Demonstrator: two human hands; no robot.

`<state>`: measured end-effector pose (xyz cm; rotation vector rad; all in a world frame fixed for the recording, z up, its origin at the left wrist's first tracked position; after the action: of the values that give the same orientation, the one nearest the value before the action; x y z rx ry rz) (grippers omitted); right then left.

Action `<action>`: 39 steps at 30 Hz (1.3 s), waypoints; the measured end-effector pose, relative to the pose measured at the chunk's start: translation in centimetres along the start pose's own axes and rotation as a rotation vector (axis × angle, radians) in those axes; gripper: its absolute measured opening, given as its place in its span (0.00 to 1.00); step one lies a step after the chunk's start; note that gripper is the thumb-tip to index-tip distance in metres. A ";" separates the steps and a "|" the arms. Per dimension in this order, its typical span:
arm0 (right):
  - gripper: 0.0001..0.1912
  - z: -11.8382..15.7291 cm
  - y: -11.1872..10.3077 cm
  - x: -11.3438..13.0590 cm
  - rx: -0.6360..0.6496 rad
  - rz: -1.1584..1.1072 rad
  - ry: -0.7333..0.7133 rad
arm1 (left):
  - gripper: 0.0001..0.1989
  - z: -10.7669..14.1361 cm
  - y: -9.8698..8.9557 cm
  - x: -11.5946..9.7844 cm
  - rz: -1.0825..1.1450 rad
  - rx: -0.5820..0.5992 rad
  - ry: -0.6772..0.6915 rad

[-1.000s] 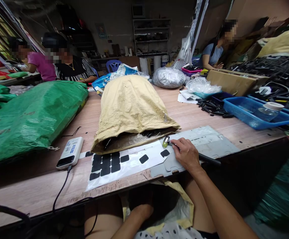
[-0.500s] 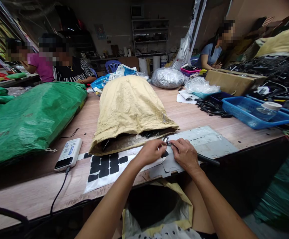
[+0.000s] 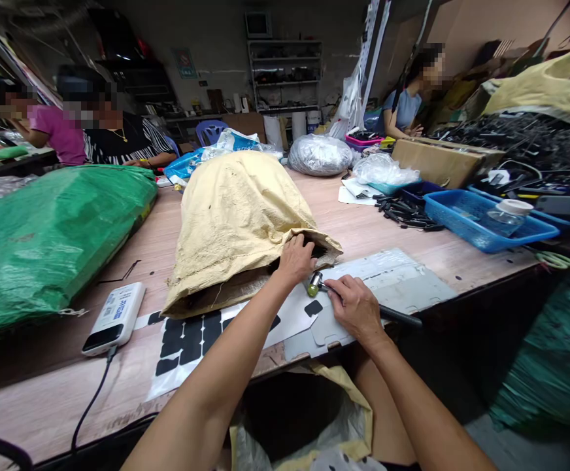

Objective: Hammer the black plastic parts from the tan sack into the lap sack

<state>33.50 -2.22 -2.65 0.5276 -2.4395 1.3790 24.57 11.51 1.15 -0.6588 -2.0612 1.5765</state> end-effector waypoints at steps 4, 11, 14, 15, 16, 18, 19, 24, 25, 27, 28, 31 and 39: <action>0.13 0.0 0.0 -0.1 -0.005 -0.009 -0.004 | 0.21 -0.2 1.4 -0.5 -0.041 0.021 -0.028; 0.13 0.1 0.0 -0.2 -0.007 -0.022 0.001 | 0.19 1.7 2.9 1.7 -0.063 0.150 -0.048; 0.13 0.1 0.0 -0.2 -0.010 -0.021 -0.008 | 0.18 3.2 2.6 3.2 -0.083 0.172 -0.059; 0.13 0.1 0.0 -0.2 -0.011 -0.018 -0.010 | 0.19 3.8 2.4 3.6 -0.089 0.177 -0.062; 0.12 0.1 0.0 -0.2 -0.013 -0.016 -0.010 | 0.20 4.4 2.2 3.9 -0.096 0.179 -0.066; 0.13 0.1 0.0 -0.2 -0.017 -0.016 -0.006 | 0.22 5.6 1.8 4.4 -0.109 0.175 -0.076; 0.13 0.1 0.0 -0.1 -0.018 -0.016 -0.005 | 0.22 6.3 1.6 4.6 -0.114 0.169 -0.082; 0.12 0.1 -0.1 0.0 -0.017 -0.011 -0.008 | 0.19 9.1 0.7 5.2 -0.123 0.121 -0.090; 0.12 0.1 -0.1 0.0 -0.019 -0.010 -0.009 | 0.18 9.6 0.6 5.2 -0.112 0.103 -0.085; 0.12 0.1 -0.1 0.0 -0.026 -0.009 -0.011 | 0.18 10.4 0.4 5.3 -0.080 0.060 -0.082; 0.12 0.1 -0.1 0.1 -0.030 -0.010 -0.013 | 0.18 10.7 0.2 5.3 -0.064 0.037 -0.089; 0.13 0.2 -0.1 0.1 -0.035 -0.016 -0.017 | 0.17 10.9 -0.4 5.1 -0.037 -0.044 -0.121; 0.12 0.2 0.0 -0.2 -0.033 -0.010 -0.026 | 0.11 6.5 -0.7 1.4 -0.083 -0.107 0.000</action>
<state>33.61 -2.37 -2.87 0.5519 -2.4722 1.3335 19.37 7.31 0.40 -0.6023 -2.1559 1.4285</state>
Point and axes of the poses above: each hand's wrist, its own z-axis away from the middle knuckle, its own y-axis out of the palm, x = y × z, the point moved 7 cm from there along -z, towards the middle knuckle, and after that the axes turned 11 degrees about -z, right-handed, at the moved point
